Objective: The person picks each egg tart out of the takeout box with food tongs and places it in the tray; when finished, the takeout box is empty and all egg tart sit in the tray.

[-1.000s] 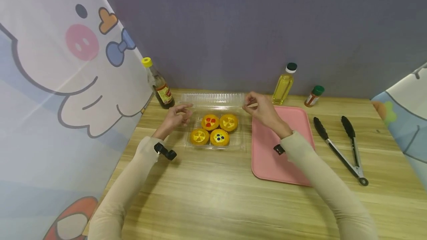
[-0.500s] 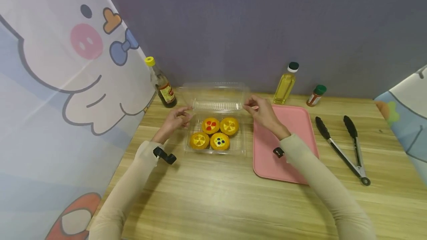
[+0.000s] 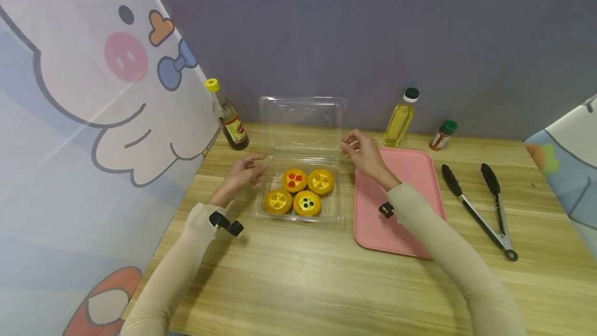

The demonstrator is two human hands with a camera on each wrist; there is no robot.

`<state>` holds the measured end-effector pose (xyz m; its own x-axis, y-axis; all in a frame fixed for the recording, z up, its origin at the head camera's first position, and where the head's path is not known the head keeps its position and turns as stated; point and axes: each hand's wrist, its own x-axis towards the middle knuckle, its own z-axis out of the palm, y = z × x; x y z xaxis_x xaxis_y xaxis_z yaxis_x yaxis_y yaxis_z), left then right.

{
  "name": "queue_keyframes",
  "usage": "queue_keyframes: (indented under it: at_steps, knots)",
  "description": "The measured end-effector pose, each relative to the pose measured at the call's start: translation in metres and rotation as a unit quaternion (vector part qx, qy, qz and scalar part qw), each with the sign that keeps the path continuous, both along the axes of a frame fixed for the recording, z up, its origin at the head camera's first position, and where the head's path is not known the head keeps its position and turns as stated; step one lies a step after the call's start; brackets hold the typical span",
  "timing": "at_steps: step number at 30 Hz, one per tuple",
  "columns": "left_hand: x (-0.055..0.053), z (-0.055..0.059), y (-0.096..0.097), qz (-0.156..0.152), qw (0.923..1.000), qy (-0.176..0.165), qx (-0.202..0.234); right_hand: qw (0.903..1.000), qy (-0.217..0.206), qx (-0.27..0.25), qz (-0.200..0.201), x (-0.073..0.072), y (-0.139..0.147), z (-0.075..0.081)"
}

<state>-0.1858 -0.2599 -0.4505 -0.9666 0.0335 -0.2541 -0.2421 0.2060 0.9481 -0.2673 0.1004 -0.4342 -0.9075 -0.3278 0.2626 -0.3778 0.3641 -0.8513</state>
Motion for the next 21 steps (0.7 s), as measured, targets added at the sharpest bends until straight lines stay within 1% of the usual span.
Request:
queue_keyframes:
  at_steps: [3, 5, 9, 10, 12, 15, 21]
  knots:
    - [0.003, 0.004, 0.001, 0.004, 0.9999, -0.012, -0.004, 0.9993, -0.034, -0.017, -0.002, -0.005, -0.002, -0.002]
    - [0.005, 0.006, 0.001, 0.007, 0.9996, -0.028, -0.001, 0.9975, -0.065, -0.027, -0.007, -0.008, -0.003, -0.003]
    - [0.007, 0.01, 0.0, 0.008, 0.998, -0.062, 0.008, 0.9891, -0.136, -0.051, -0.022, -0.013, -0.004, -0.006]
    - [0.008, 0.011, -0.001, 0.005, 0.9977, -0.067, 0.006, 0.9864, -0.152, -0.057, -0.025, -0.014, -0.004, -0.006]
    - [0.009, 0.012, -0.001, -0.001, 0.9977, -0.068, 0.001, 0.9818, -0.175, -0.066, -0.031, -0.015, -0.003, -0.006]
    - [0.009, 0.014, -0.002, -0.01, 0.9979, -0.064, -0.008, 0.9766, -0.199, -0.071, -0.038, -0.016, -0.003, -0.006]
    - [0.008, 0.013, -0.001, -0.014, 0.9982, -0.056, -0.015, 0.9678, -0.239, -0.072, -0.032, -0.021, -0.003, -0.008]
